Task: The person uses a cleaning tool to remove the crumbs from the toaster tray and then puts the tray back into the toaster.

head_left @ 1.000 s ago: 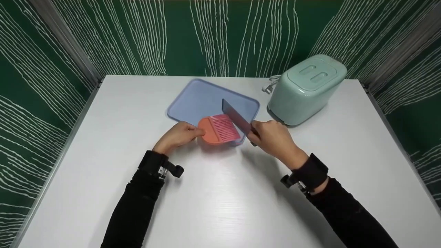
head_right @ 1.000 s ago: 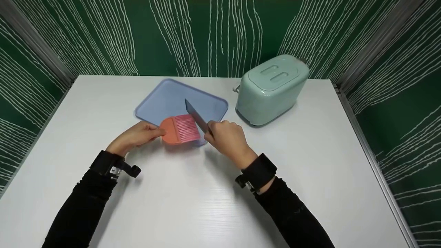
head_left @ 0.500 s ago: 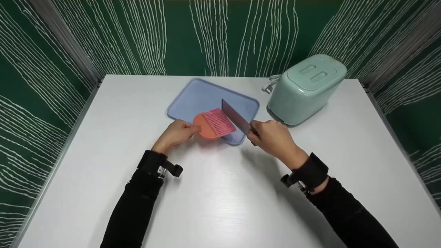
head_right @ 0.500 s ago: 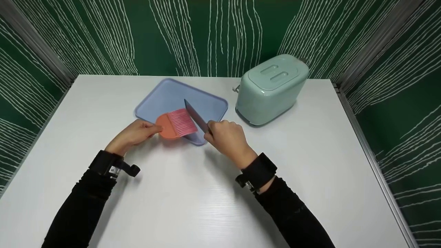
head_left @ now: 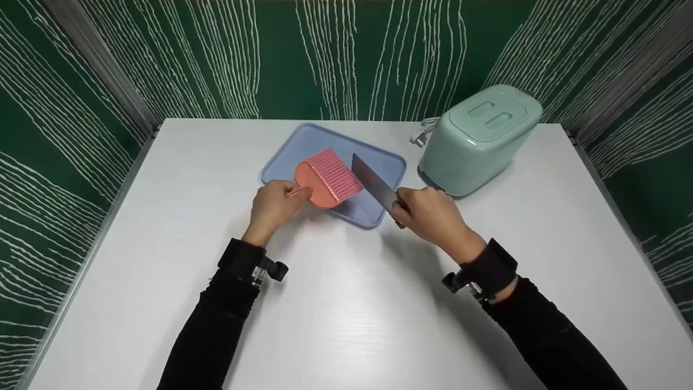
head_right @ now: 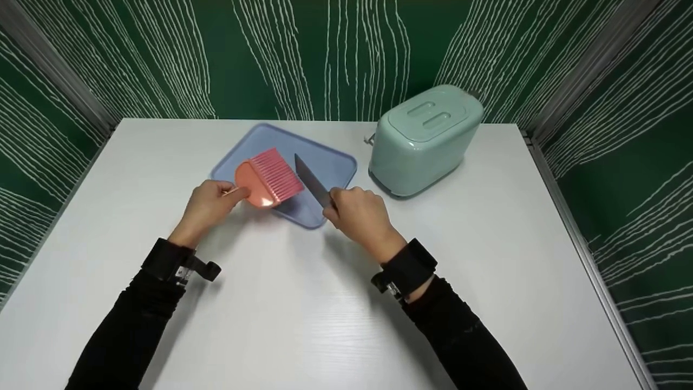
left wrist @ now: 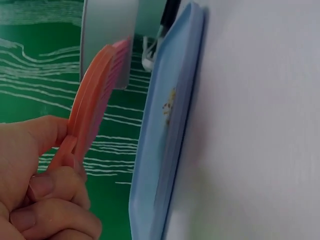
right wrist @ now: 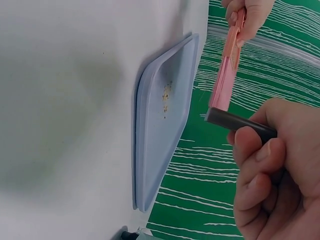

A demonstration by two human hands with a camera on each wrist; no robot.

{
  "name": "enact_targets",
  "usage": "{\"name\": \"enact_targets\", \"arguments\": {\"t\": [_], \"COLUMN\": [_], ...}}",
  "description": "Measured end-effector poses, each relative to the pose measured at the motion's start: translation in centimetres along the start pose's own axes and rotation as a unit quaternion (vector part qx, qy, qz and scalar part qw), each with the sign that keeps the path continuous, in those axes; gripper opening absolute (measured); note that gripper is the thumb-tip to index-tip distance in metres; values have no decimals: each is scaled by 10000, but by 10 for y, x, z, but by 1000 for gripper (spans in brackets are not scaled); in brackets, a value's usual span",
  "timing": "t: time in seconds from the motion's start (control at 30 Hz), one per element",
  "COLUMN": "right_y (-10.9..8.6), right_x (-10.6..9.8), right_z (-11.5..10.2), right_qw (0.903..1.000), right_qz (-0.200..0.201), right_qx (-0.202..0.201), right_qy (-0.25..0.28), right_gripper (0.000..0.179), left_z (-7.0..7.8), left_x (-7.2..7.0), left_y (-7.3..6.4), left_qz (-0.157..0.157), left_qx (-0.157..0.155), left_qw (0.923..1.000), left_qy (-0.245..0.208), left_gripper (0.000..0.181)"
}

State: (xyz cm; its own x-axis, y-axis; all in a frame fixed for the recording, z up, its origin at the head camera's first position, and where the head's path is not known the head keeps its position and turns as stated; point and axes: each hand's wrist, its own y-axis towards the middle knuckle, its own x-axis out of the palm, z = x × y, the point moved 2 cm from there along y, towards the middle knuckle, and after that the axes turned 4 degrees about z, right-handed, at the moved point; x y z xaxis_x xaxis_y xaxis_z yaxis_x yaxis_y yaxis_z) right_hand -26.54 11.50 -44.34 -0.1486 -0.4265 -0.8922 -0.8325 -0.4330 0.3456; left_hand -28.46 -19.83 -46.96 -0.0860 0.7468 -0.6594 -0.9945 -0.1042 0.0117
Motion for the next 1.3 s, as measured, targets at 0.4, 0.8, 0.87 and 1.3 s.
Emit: {"name": "enact_targets", "arguments": {"t": [0.4,0.8,0.87,1.3], "right_y": [3,1,1,2], "right_x": [-2,-2,-1,0], "right_z": [-3,-5,-4,-4], "right_qw": [9988,9983,9981,9984], "right_qz": [-210,-303,-323,-229], "right_qx": [174,256,288,355], "right_qy": [408,433,434,369], "right_gripper": [29,30,30,32], "left_z": [6,3,3,15], "left_x": [7,4,3,9], "left_y": [-4,-4,-4,-12], "left_qz": [1787,2066,2089,2368], "left_qx": [1225,1223,1246,1733], "left_qw": [9683,9531,9522,9399], "left_qy": [1241,1843,1848,1744], "left_gripper": [46,35,35,35]}}
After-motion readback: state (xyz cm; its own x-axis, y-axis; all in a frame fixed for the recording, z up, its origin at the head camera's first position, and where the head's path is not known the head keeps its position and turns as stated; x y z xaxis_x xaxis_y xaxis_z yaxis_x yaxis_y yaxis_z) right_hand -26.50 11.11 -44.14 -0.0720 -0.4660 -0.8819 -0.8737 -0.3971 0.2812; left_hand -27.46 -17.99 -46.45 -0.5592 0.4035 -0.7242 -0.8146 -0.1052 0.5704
